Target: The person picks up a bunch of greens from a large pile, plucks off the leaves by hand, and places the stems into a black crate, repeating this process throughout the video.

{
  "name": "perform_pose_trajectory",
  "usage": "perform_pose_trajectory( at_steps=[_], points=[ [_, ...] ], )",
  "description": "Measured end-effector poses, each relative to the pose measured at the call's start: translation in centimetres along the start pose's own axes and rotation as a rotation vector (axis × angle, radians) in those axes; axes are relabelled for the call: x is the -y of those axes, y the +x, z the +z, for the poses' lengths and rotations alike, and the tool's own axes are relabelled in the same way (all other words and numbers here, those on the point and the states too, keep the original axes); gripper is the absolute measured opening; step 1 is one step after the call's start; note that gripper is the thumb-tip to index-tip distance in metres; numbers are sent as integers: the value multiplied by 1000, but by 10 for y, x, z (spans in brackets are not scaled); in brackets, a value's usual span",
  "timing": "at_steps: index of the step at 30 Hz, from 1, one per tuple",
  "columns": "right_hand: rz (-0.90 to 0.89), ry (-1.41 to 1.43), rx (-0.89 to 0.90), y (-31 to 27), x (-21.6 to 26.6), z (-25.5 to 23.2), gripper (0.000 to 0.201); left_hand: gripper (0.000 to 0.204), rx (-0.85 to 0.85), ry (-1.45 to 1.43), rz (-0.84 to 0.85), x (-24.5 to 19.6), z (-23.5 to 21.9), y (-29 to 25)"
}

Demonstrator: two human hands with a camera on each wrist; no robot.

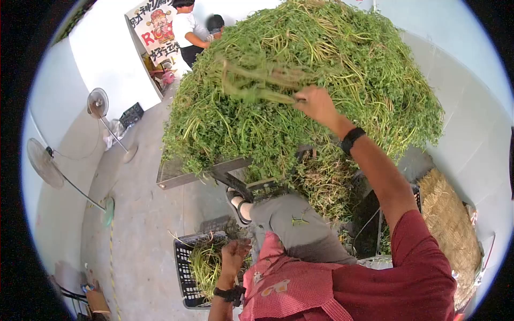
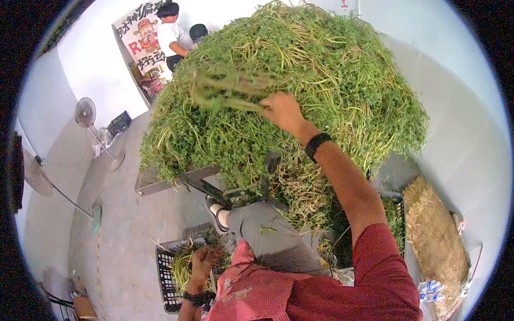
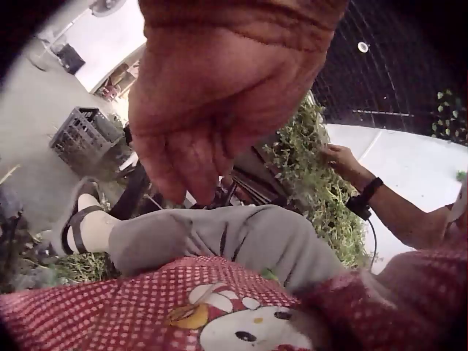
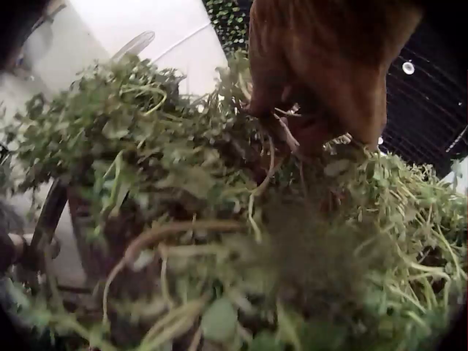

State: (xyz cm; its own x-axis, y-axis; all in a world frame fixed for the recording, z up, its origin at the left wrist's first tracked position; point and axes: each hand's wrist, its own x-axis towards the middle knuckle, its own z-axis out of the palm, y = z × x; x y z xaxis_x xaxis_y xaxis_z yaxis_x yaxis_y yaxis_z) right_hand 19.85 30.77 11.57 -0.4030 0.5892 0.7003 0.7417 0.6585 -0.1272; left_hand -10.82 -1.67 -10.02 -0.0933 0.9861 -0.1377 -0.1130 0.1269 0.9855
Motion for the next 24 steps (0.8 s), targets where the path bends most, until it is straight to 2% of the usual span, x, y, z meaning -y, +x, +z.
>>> perform_pose_trajectory(
  at_steps=[1, 3, 7, 12, 16, 18, 20, 24],
  points=[
    [-24, -2, 56, -7, -4, 3, 21, 16, 3, 5, -1, -8, 6, 1],
    [4, -20, 108, -14, -6, 6, 20, 18, 29, 190, 62, -17, 16, 4],
    [-47, 19, 100, -24, -3, 11, 21, 20, 51, 171, 20, -19, 27, 14],
    [-49, 16, 148, -33, 1, 3, 23, 23, 102, 127, 68, -18, 33, 19],
    [-53, -16, 123, -35, 9, -8, 25, 24, 73, 146, 57, -22, 34, 23],
    [-51, -67, 113, -27, 19, -20, 25, 26, 78, 241, 113, -37, 37, 25],
    [-43, -29, -33, -14, 28, -30, 27, 26, 74, 217, 123, -50, 42, 27],
    [-55, 142, -99, 16, 50, -37, 27, 26, 110, 162, 177, -47, 43, 31]
  ],
)
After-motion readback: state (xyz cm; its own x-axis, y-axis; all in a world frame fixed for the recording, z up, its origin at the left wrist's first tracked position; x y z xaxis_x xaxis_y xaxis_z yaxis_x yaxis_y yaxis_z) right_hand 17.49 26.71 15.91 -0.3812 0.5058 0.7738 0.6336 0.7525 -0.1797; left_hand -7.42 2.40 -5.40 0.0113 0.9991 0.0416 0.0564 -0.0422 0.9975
